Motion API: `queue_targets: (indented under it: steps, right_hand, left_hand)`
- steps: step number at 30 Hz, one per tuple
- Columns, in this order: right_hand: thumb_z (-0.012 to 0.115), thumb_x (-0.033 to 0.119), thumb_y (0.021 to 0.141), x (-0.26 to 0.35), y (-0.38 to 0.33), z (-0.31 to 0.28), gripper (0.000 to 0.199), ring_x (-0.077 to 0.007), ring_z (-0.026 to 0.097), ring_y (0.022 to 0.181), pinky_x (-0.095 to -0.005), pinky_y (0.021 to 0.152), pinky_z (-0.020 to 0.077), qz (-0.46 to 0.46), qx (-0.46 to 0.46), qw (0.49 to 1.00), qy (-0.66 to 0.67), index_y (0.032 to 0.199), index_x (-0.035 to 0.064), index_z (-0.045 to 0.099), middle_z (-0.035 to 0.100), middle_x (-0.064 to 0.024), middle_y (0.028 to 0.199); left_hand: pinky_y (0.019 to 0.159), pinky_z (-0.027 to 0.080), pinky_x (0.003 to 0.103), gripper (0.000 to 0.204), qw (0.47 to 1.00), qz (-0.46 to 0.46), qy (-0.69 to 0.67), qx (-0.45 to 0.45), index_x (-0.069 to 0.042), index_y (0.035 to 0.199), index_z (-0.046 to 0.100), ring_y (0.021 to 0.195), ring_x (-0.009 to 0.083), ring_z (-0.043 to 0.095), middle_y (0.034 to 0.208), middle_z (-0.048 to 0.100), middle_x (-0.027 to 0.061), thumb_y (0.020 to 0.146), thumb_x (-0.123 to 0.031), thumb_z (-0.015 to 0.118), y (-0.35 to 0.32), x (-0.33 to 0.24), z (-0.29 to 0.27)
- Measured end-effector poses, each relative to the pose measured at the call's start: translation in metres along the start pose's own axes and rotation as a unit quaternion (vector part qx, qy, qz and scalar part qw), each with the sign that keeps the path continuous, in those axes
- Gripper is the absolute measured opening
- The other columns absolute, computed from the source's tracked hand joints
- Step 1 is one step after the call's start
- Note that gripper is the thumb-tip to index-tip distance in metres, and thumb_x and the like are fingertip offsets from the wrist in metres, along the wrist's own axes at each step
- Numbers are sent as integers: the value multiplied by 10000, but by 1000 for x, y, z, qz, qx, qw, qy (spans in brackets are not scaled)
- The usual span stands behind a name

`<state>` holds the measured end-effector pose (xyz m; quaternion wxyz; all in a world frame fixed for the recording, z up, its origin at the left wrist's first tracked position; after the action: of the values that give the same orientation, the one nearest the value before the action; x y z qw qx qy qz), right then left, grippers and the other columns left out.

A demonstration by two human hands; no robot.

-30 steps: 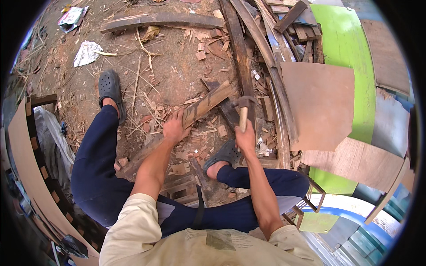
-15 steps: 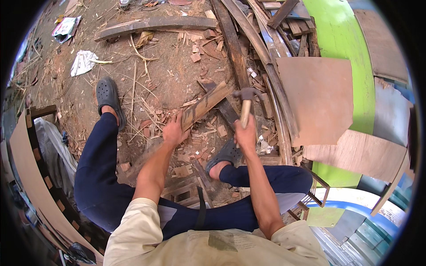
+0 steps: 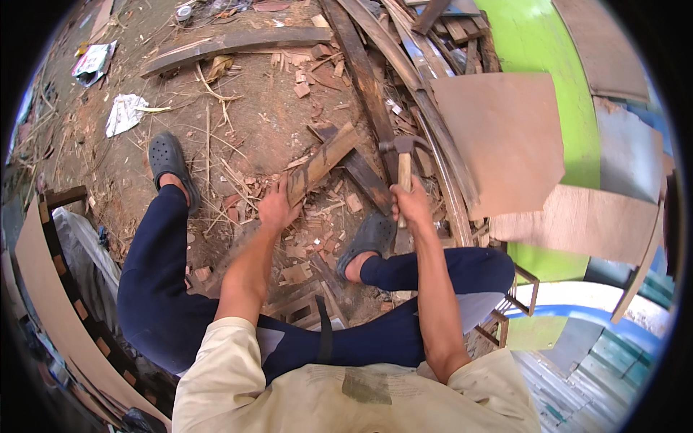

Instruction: The person sits on the ground and uses a hammer to break a piece of wood into smaller pieces. They repeatedly strike the wood, reposition it, and gather the resulting fragments.

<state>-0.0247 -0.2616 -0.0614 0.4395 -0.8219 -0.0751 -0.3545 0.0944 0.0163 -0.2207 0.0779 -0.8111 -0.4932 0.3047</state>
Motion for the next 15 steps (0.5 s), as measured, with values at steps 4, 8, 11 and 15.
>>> queue_targets:
  steps: [4, 8, 11, 15]
  right_hand:
    - [615, 71, 892, 28, -46, -20, 336, -127, 493, 451, -294, 361, 406, -22, -21, 999, 33, 1197, -7, 495, 518, -39, 683]
    - [619, 81, 907, 42, -89, -33, 300, -115, 489, 470, -285, 379, 409, -28, -25, 999, 39, 1174, 8, 503, 515, -28, 682]
    - [613, 84, 913, 62, -96, -18, 305, -112, 487, 468, -287, 377, 407, -41, -21, 998, 33, 1188, 13, 501, 514, -26, 680]
    - [603, 98, 920, 62, -101, -8, 370, -115, 489, 461, -281, 371, 403, -61, -28, 997, 41, 1262, 14, 488, 509, -25, 676]
  left_hand:
    - [856, 544, 490, 992, 1000, -13, 0, 11, -145, 1560, 215, 1093, 397, 620, 1300, 531, 218, 783, -448, 753, 1, -3, -4]
    - [950, 515, 497, 1015, 997, -45, -18, 66, -161, 1579, 134, 1200, 430, 570, 1436, 421, 283, 826, -486, 732, 6, -6, -3]
    - [1018, 474, 523, 1059, 995, -53, -11, 80, -181, 1589, 33, 1290, 463, 496, 1523, 308, 308, 850, -510, 715, 15, 5, 2]
    - [1041, 443, 551, 1072, 994, -54, -3, 91, -170, 1589, 29, 1327, 473, 449, 1530, 299, 293, 846, -504, 726, 13, -1, 4]
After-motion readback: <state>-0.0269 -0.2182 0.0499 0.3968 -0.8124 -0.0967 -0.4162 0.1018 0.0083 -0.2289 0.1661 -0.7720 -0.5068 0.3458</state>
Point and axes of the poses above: each hand's wrist, its own y-axis towards the middle knuckle, its own z-axis out of the palm, x = y × z, the point moved 6 cm from there along y, towards the middle knuckle
